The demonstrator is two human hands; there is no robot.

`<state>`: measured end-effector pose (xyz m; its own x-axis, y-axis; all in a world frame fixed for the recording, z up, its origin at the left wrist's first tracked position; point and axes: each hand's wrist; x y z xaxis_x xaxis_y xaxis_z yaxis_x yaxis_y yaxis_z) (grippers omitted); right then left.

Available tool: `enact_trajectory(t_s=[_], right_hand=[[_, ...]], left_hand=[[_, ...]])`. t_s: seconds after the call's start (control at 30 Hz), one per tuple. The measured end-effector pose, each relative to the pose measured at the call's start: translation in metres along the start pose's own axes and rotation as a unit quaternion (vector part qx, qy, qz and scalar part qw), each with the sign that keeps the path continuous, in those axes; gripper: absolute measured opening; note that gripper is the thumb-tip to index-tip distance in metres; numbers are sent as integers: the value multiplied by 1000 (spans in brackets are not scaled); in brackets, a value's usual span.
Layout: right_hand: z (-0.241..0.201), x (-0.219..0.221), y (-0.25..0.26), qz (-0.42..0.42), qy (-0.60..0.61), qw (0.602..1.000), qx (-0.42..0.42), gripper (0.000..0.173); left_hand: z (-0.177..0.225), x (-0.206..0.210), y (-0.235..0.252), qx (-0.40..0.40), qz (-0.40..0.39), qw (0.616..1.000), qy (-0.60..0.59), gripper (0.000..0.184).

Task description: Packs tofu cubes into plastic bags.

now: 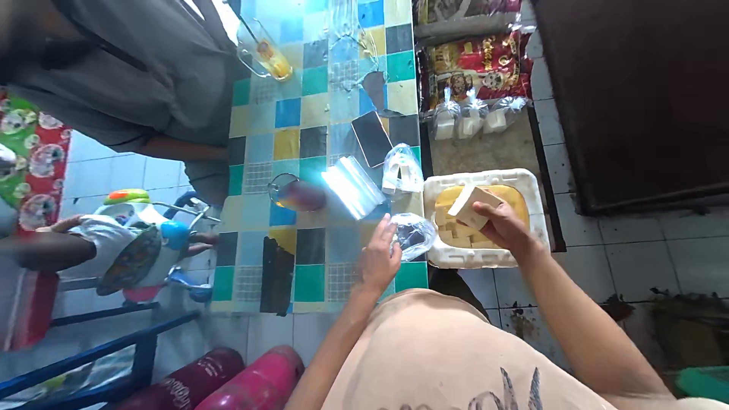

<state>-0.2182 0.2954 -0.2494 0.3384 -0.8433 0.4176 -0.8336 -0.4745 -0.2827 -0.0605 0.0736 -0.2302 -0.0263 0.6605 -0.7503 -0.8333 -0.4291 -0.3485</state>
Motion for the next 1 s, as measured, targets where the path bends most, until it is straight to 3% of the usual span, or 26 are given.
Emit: enact_trajectory(t_s=[0.1,0.17,0.23,0.3,0.37,0.47,0.53,0.67,0.8,0.87,0.93,1.0], right_hand=[[2,57,-25,-56,-23,996,-70,40],[20,76,-32,-61,-109,979,-161,43],[41,81,-38,-62,-232,939,-245,41],[52,82,-44,-93,-342,893,-278,36],[50,89,-50,-125,-437,853,-258,32],[27,112,-55,-115,-529,835,-99,29],[18,121,-56,-83,-549,831,-30,24],[19,124,-61,-45,-500,865,-22,22],[32,119,-65,-71,-518,841,-141,17],[32,116,-65,-65,-518,839,-157,22],[38,113,-64,-12,-490,844,-218,32],[40,115,-64,52,-451,849,-272,31]], left_hand=[[16,-3,-2,-10,-36,999,11,40],[26,-7,-4,-28,-39,999,8,44],[27,-8,-7,-14,-24,1000,-2,47],[28,-10,-9,13,-27,1000,-11,48],[29,-11,-13,55,-37,998,2,54],[28,-8,-16,130,-51,989,48,51],[26,-3,-20,179,-27,983,42,45],[24,2,-23,222,67,973,1,37],[33,-10,-25,197,-45,978,47,41],[35,-13,-26,205,-76,975,53,44],[30,-7,-30,241,-24,970,22,43],[20,8,-36,281,102,954,-38,32]])
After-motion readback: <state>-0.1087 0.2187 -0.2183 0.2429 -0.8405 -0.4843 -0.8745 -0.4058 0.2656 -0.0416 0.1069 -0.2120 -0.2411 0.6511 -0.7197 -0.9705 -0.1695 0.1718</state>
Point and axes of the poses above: each hand's wrist, its own y-axis towards the middle knuckle, its own x-axis out of the palm, z = x × y, and after that the axes turned 12 degrees about -x, right-handed
